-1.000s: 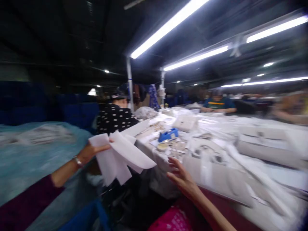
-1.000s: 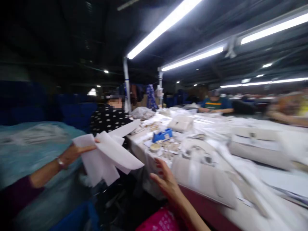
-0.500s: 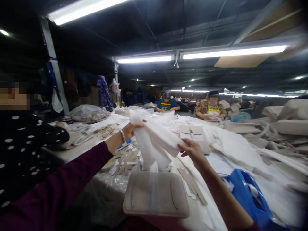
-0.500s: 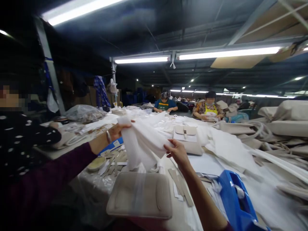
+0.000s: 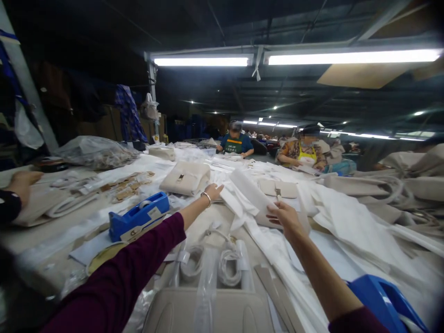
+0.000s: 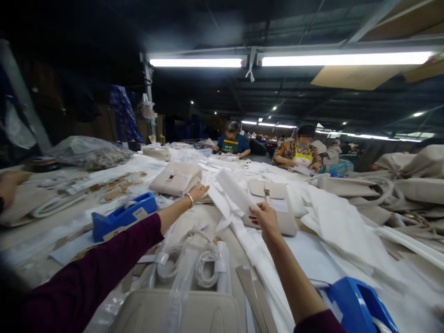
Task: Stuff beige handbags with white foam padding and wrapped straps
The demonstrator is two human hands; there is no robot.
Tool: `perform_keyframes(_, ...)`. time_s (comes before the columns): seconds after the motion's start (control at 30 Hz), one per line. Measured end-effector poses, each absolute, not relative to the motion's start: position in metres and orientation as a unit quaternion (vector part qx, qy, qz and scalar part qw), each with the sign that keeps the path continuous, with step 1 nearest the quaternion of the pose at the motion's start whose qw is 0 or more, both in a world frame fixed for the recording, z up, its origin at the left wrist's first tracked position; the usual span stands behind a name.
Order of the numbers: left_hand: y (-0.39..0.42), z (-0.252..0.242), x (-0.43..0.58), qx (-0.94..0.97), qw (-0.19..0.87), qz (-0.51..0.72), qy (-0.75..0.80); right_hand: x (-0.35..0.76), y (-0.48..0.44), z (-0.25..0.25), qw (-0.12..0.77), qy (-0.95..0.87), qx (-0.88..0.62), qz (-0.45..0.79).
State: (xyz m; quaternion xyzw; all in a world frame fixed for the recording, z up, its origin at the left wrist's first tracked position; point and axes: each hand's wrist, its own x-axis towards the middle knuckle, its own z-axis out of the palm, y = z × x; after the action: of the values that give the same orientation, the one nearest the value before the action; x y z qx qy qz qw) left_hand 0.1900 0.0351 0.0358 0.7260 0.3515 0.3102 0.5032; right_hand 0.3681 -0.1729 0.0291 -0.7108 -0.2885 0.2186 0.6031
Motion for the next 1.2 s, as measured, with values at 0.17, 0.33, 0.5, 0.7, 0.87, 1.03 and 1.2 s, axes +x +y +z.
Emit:
perform_keyframes(0.17,-0.009,0.037,0.154,0.666,0.615,0.314,0.282,0.324,-0.241,0.004,0.636,-0.313,-0.616,0.343)
perform_keyframes(0.33,-0.063,0.055,0.116,0.614,0.693,0.305,0.224,0.308,-0.308,-0.003,0.618,-0.356,-0.589,0.379)
perform_keyframes(0.5,-0.114,0.066,0.117,0.521,0.789,0.246,0.213,0.315,-0.359,0.013,0.706,-0.362,-0.531,0.297)
perform_keyframes(0.7,-0.162,0.055,0.149,0.459,0.854,0.166,0.181,0.324,-0.383,0.014,0.797,-0.337,-0.445,0.229)
perform_keyframes(0.87,-0.179,0.025,0.182,0.499,0.843,0.103,0.173,0.323,-0.379,0.002,0.786,-0.342,-0.466,0.219)
perform_keyframes(1.03,-0.18,-0.009,0.203,0.776,0.611,0.064,0.141,0.322,-0.367,0.001,0.685,-0.398,-0.524,0.313)
perform_keyframes(1.2,-0.169,-0.028,0.207,0.96,0.272,0.07,0.015,0.331,-0.362,-0.022,0.691,-0.404,-0.509,0.319)
